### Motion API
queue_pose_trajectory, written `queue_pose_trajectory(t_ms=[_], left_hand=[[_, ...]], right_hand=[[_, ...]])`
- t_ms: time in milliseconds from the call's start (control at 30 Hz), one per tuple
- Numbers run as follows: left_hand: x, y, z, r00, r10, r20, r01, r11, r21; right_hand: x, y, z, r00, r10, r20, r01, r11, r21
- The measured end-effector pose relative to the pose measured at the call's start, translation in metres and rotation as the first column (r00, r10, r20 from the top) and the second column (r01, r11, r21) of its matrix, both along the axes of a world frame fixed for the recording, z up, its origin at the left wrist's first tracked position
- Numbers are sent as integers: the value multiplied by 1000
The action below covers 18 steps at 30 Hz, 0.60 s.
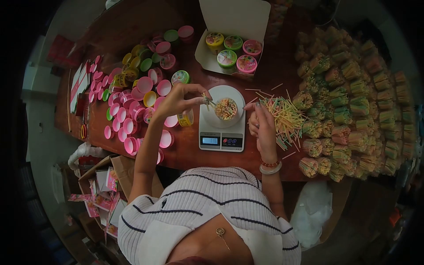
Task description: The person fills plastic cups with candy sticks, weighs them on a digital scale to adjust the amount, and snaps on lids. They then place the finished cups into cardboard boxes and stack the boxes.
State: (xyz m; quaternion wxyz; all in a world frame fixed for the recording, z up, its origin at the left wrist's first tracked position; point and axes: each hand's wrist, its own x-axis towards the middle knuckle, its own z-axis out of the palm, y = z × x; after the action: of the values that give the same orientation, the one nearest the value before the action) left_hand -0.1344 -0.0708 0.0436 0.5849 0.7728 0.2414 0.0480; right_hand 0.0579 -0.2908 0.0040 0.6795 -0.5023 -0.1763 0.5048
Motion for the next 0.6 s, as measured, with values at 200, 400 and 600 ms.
queue_pose_trajectory(t_ms=[200,400,600], left_hand=[[-25,13,-33,995,103,-2,-103,994,21],[-24,3,-37,950,175,257,-232,950,208],[-7,-21,3,953,132,271,-176,974,144]], right_hand=[[-5,3,-2,1000,0,18,1,999,-53],[-3,5,-13,920,3,393,3,1000,-15],[-32,34,-18,369,-15,929,-43,999,34]])
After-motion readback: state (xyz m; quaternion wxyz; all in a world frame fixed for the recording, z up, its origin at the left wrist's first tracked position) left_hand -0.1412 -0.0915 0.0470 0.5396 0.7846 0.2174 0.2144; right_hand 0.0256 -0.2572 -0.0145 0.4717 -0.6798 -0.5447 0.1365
